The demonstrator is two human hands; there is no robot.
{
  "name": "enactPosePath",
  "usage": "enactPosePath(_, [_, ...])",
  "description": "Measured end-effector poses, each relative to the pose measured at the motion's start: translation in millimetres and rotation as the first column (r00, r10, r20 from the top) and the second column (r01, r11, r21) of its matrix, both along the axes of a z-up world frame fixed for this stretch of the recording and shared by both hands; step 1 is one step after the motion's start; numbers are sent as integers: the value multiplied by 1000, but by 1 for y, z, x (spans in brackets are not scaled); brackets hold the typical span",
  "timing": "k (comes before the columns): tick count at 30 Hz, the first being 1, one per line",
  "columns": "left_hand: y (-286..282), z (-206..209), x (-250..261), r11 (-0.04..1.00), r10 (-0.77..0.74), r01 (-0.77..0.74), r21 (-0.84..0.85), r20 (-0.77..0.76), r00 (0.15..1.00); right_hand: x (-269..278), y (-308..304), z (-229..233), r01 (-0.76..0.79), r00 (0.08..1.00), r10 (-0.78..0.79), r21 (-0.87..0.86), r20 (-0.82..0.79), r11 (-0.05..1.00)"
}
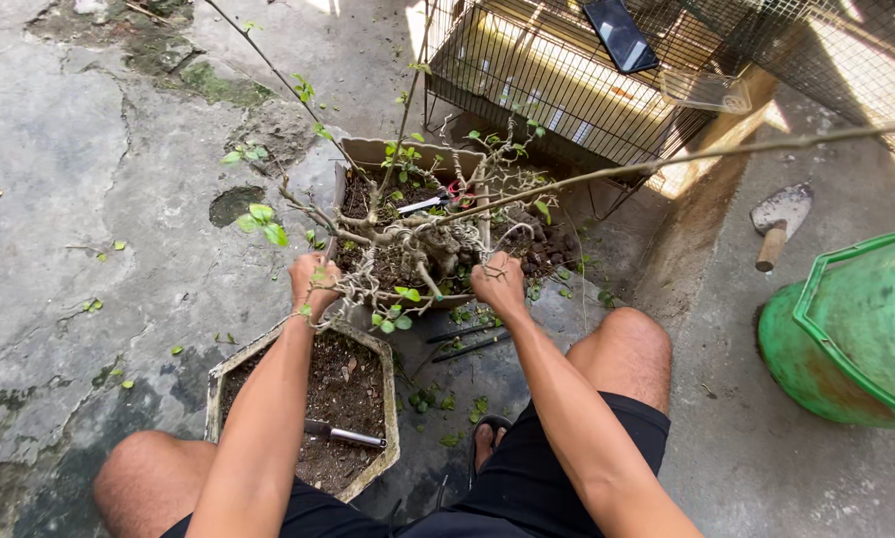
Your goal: The person wraps wire around the branches of a bonsai tree by hand and using pliers, then cuts the wire with a pair of snips.
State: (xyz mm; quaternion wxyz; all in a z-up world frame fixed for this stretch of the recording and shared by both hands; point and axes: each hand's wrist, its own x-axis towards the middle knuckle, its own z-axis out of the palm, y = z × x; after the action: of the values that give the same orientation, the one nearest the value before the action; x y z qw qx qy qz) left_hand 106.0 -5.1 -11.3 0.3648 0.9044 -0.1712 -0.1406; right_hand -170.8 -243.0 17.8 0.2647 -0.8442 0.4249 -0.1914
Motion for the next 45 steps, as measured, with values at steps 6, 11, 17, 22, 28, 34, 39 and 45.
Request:
enactPosePath(6, [9,23,-18,986,66,-11,-164,332,941,0,21,40,3,999,-2,42,-34,999])
enactPosePath(11, [35,24,-65,940,221,-256,-225,-167,961,-20,26,75,27,997,21,621,-70,784])
enactPosePath(17, [9,72,-157,926,111,-290,-241,-561,820,-46,-14,54,-91,989,-46,817,142,570])
enactPosePath(22, [-36,52,-179,969,211,-245,-14,-466,859,-24,-27,32,-107,982,-68,808,178,580])
enactPosePath(28, [-45,13,-160,935,323,-351,-43,-303,897,-17,-21,8,-252,964,259,-99,69,963])
enactPosePath(34, [-45,15,-140,990,135,-121,67,-263,955,-16,-11,38,-122,992,127,212,-7,970])
enactPosePath(39, [-12,7,-115,998,-3,8,63,-75,997,-28,23,65,-81,994,101,341,-43,937])
enactPosePath(45, [21,95,-155,893,-133,315,323,-479,867,-41,25,100,-67,983,168,726,-69,685])
